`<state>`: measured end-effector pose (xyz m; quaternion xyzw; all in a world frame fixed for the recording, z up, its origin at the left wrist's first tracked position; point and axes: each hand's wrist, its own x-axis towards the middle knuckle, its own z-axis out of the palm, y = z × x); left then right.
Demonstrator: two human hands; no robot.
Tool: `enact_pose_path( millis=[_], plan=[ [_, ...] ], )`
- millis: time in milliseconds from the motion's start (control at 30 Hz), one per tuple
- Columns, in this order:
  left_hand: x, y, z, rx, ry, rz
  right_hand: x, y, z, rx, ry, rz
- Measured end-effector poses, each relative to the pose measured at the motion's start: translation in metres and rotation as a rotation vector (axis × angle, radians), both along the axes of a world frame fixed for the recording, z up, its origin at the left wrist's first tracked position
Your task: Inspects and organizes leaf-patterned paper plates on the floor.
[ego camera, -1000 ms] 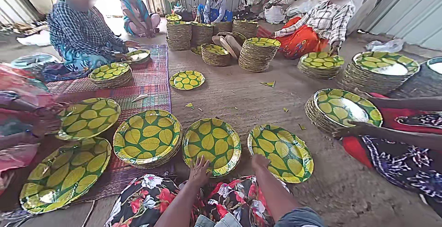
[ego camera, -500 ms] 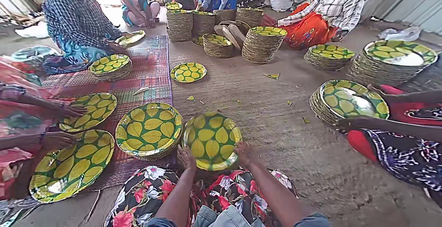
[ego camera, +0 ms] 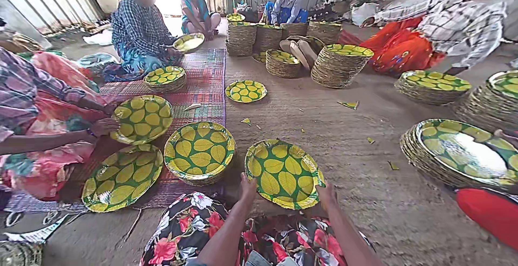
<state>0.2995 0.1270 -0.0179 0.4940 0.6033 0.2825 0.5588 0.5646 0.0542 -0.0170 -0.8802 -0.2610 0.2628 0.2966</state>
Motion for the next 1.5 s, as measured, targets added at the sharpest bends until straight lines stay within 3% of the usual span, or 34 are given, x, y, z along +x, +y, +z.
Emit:
enact_pose_path(
  millis=[167, 300, 367, 467, 600, 733, 1067, 1267, 1367, 1500],
  plan=[
    [-0.061, 0.030, 0.071, 0.352, -0.065, 0.215, -0.060, 0.042, 0.053, 0.399, 0.090, 0.094],
    [-0.142, 0.052, 0.099, 0.505, -0.059, 0.481, -0.140, 0.092, 0.083, 0.560, 0.287, 0.224],
    [-0.187, 0.055, 0.082, 0.493, -0.091, 0.560, -0.174, 0.109, 0.075, 0.545, 0.412, 0.258],
    [-0.239, 0.058, 0.027, 0.339, -0.056, 0.689, -0.200, 0.121, 0.044, 0.357, 0.447, 0.323],
    [-0.251, 0.061, -0.014, 0.080, -0.209, 0.726, -0.222, 0.130, 0.015, 0.231, 0.524, 0.273],
    [-0.252, 0.079, -0.033, -0.111, -0.298, 0.698, -0.232, 0.161, 0.014, 0.156, 0.529, 0.315],
    [-0.256, 0.088, -0.031, -0.209, -0.389, 0.624, -0.266, 0.209, -0.026, 0.123, 0.511, 0.261],
    [-0.277, 0.076, -0.016, -0.056, -0.308, 0.806, -0.303, 0.192, -0.003, 0.107, 0.592, 0.292],
    [-0.327, 0.045, -0.015, 0.002, -0.290, 0.952, -0.350, 0.175, 0.014, 0.084, 0.674, 0.438],
    [-0.397, -0.012, -0.003, 0.150, -0.118, 1.172, -0.409, 0.144, 0.035, 0.093, 0.857, 0.875]
  ],
)
